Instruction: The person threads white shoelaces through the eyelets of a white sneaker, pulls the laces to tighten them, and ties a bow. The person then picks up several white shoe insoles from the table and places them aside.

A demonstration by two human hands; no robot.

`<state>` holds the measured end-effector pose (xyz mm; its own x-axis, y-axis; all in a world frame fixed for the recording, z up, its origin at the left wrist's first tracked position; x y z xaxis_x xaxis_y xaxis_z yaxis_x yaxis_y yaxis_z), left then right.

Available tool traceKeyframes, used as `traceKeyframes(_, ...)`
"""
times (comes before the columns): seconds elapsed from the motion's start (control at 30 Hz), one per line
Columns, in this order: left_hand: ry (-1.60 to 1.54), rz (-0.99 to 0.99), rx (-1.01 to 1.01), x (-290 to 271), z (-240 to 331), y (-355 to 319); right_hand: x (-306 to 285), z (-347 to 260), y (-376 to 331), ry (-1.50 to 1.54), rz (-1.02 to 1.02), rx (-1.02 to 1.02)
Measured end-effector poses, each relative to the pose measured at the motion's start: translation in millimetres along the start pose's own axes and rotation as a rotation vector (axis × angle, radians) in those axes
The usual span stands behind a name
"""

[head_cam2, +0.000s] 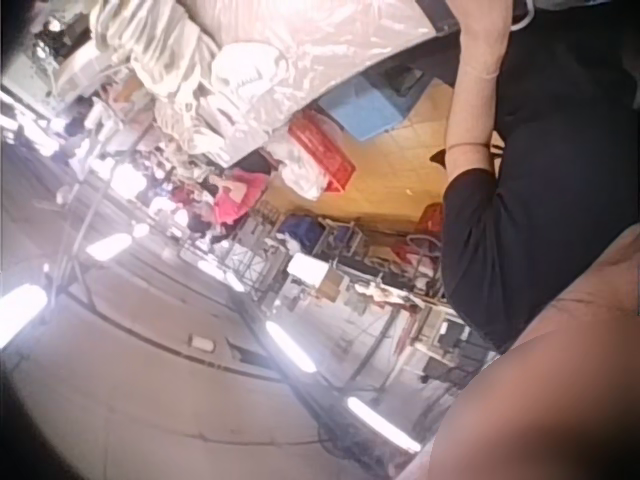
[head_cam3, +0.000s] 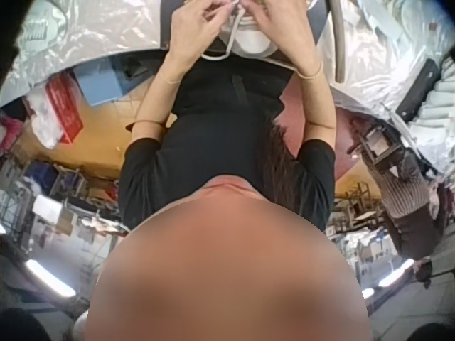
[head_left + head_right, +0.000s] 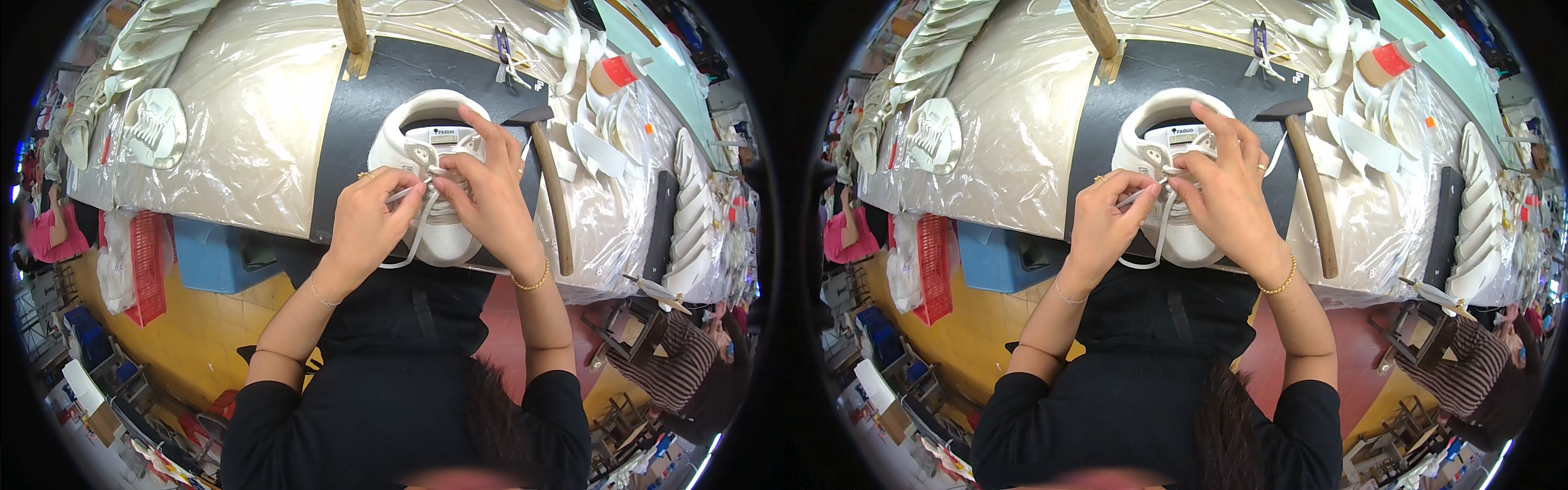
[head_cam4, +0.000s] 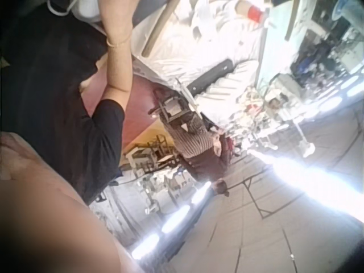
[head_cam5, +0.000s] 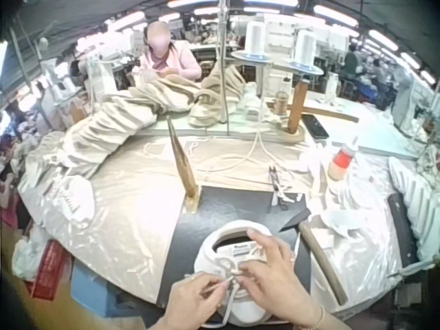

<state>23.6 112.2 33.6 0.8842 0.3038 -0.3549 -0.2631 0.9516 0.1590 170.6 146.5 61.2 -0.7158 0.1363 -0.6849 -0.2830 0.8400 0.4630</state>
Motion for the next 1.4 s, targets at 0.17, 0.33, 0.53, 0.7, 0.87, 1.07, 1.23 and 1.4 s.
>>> traceKeyframes(0.17,0.081,-0.007,-0.044,3.2,-3.9,0.2,0.6,-1.8,2.1,0.014,-0.007,-0.002)
traceKeyframes(0.33,0.100,0.009,-0.038,10.4,-0.4,-2.7,0.8,-3.2,2.2,0.026,-0.005,-0.014)
traceKeyframes(0.53,-0.038,-0.047,-0.224,12.5,-14.0,-1.9,1.0,-8.1,1.1,0.025,-0.009,-0.057)
traceKeyframes(0.7,0.105,0.035,-0.066,16.1,-7.1,-6.9,0.2,-10.9,3.0,0.063,-0.029,-0.071)
traceKeyframes(0.87,0.218,0.121,0.189,16.1,10.9,-9.1,0.9,-9.5,2.7,0.140,-0.096,-0.029)
traceKeyframes(1.07,0.288,-0.092,0.285,0.7,20.6,2.5,-6.0,-10.0,11.9,-0.038,-0.179,-0.189)
traceKeyframes(1.23,0.202,-0.308,0.344,4.5,30.2,29.5,-5.0,-11.9,22.8,-0.236,-0.251,-0.267)
traceKeyframes(1.4,0.187,-0.516,0.213,21.3,13.3,36.5,10.2,-5.8,17.0,-0.171,-0.343,-0.175)
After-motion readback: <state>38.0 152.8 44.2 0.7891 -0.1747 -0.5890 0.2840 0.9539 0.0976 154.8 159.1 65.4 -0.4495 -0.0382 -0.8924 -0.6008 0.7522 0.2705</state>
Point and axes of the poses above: each hand's wrist, its own y-axis towards the middle knuckle, its own x-axis out of the palm, z = x × y, the point moved 8 cm from there along y, towards the middle knuckle, and after that the axes turned 14 degrees about z, right-handed, at the moved point
